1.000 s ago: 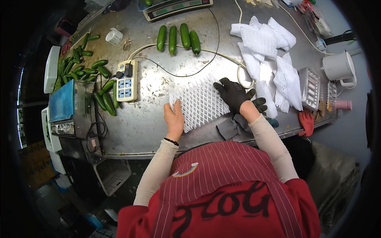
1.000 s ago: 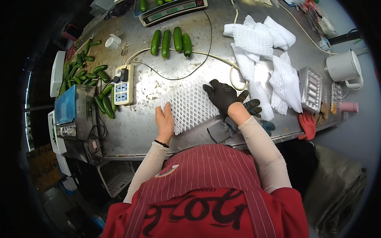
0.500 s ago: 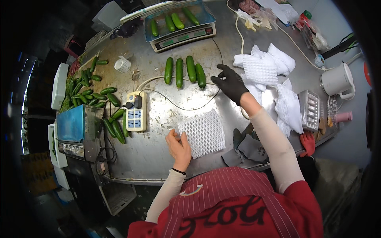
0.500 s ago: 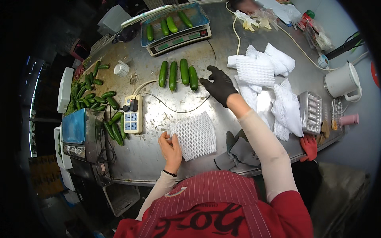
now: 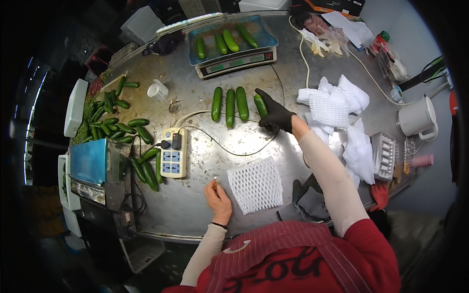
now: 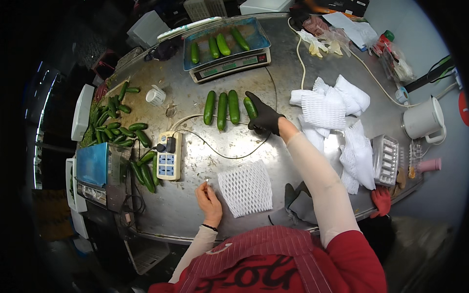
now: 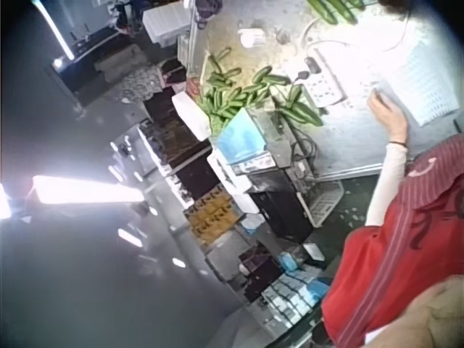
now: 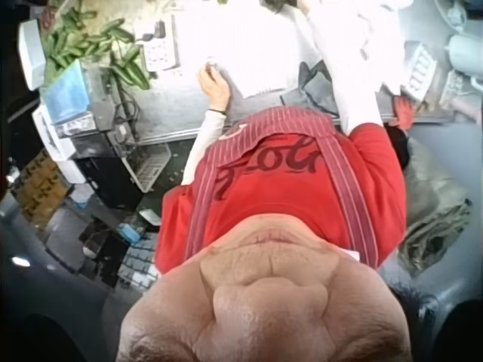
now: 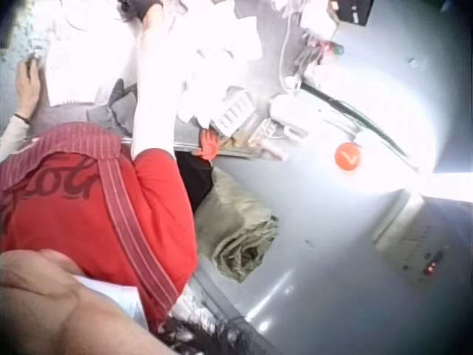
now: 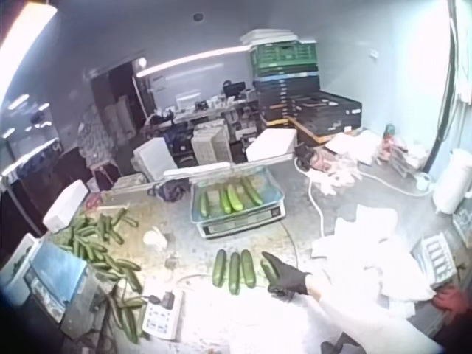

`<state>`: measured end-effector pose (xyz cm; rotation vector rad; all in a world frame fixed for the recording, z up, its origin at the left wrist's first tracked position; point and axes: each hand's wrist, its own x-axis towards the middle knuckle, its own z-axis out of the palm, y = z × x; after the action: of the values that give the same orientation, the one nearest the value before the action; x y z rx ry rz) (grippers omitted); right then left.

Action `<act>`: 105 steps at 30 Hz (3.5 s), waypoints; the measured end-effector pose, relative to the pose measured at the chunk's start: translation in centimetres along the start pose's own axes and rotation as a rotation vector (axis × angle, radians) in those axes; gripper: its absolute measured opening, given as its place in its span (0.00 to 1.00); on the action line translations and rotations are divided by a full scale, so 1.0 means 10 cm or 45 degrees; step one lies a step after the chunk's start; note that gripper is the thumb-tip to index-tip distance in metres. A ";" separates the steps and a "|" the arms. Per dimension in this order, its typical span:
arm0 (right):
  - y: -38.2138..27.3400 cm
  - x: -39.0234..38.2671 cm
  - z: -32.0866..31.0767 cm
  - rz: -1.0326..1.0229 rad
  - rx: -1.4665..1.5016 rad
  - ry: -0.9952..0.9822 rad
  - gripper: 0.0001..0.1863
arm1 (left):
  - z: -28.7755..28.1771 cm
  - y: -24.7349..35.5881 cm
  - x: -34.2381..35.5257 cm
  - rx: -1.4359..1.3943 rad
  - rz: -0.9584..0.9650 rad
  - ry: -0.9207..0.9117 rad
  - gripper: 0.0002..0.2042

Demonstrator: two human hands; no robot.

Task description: The person picks up cucumbers from a metal table, places them on a digital scale, and then wraps them in white foam netting. The person also switches gloves from black to red during the process and continues to pack the cucumbers into foam nets.

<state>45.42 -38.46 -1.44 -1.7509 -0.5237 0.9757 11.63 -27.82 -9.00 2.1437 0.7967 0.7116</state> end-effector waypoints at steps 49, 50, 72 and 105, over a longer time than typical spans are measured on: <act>0.46 -0.94 1.38 -1.143 -0.482 0.175 0.33 | -0.07 0.20 -0.24 -0.728 -0.470 -0.320 0.08; 0.31 -0.80 1.18 -1.159 -0.547 0.256 0.36 | -0.08 0.20 -0.23 -0.724 -0.505 -0.327 0.09; 0.05 -0.93 0.92 -0.673 -0.924 -0.520 0.45 | -0.20 0.76 0.07 0.258 0.016 -0.129 0.03; -0.04 -0.04 0.23 -0.513 -0.735 0.472 0.26 | -0.27 0.87 -0.07 0.096 -0.166 -0.133 0.06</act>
<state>43.35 -37.28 -1.23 -2.1510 -0.9301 0.2067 12.04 -31.80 -0.84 2.1538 0.9101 0.5051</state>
